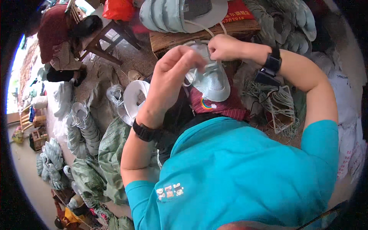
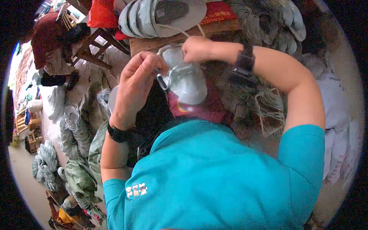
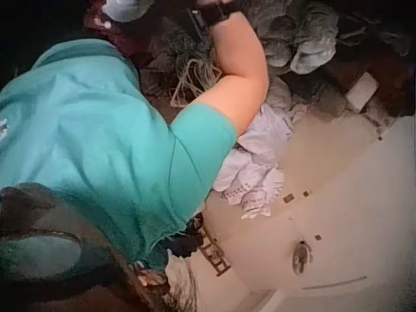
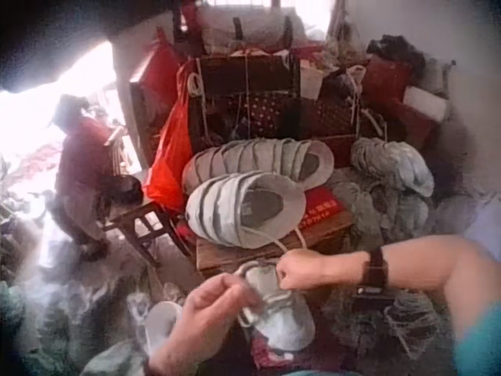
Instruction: The person sits on the floor and threads a light-colored shoelace through the eyelets of a white sneaker. They pull the laces tight and adjust the tongue of the shoe, repeating the threading process on the same shoe.
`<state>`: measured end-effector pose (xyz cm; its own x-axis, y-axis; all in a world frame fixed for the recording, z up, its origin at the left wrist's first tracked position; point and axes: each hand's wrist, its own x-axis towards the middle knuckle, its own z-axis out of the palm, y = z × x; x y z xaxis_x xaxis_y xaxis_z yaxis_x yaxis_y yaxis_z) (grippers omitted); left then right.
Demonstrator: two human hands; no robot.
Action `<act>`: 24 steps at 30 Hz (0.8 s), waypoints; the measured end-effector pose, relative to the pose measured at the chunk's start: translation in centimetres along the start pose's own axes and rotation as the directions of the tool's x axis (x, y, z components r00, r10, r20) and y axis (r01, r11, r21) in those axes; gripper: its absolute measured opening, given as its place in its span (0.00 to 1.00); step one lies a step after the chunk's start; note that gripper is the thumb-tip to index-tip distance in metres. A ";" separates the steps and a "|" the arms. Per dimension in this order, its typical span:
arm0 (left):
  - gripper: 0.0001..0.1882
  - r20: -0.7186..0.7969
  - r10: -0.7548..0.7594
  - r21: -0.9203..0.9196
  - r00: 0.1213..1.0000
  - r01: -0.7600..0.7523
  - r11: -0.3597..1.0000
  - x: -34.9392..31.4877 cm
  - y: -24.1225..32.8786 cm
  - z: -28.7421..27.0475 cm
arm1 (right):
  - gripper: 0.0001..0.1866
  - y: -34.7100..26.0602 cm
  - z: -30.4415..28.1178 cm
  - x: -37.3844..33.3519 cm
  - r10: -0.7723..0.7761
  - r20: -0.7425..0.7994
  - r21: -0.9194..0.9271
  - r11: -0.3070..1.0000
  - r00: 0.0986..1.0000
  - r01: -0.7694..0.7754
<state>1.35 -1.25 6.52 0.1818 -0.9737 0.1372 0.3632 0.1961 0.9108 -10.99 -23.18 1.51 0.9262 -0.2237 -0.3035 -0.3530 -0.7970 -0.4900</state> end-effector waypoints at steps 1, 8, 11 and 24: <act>0.11 -0.099 -0.068 0.036 0.993 0.072 0.997 -0.4 -0.6 -0.1 | 0.18 -0.5 0.0 0.2 0.017 -0.016 0.102 0.995 1.000 -0.015; 0.12 -0.397 -0.166 -0.266 0.903 0.060 0.962 -1.8 -4.0 -3.1 | 0.05 -5.4 -2.1 -0.9 -0.312 -0.043 0.079 0.946 0.949 0.315; 0.12 -0.458 -0.121 -0.045 0.880 0.113 0.993 -1.6 -3.8 -2.3 | 0.02 -3.9 -0.4 -1.5 -0.376 -0.083 -0.395 0.863 0.923 0.316; 0.07 -0.185 0.324 0.906 0.928 0.033 0.423 -0.3 -6.9 -1.5 | 0.08 -3.7 1.1 -2.9 -0.160 -0.124 -0.305 0.945 0.979 0.116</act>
<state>0.17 -2.11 -0.40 0.4550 -0.8187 0.3502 -0.6681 -0.0538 0.7421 -12.54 -18.99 3.27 0.9800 -0.1608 -0.1170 -0.1858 -0.9504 -0.2494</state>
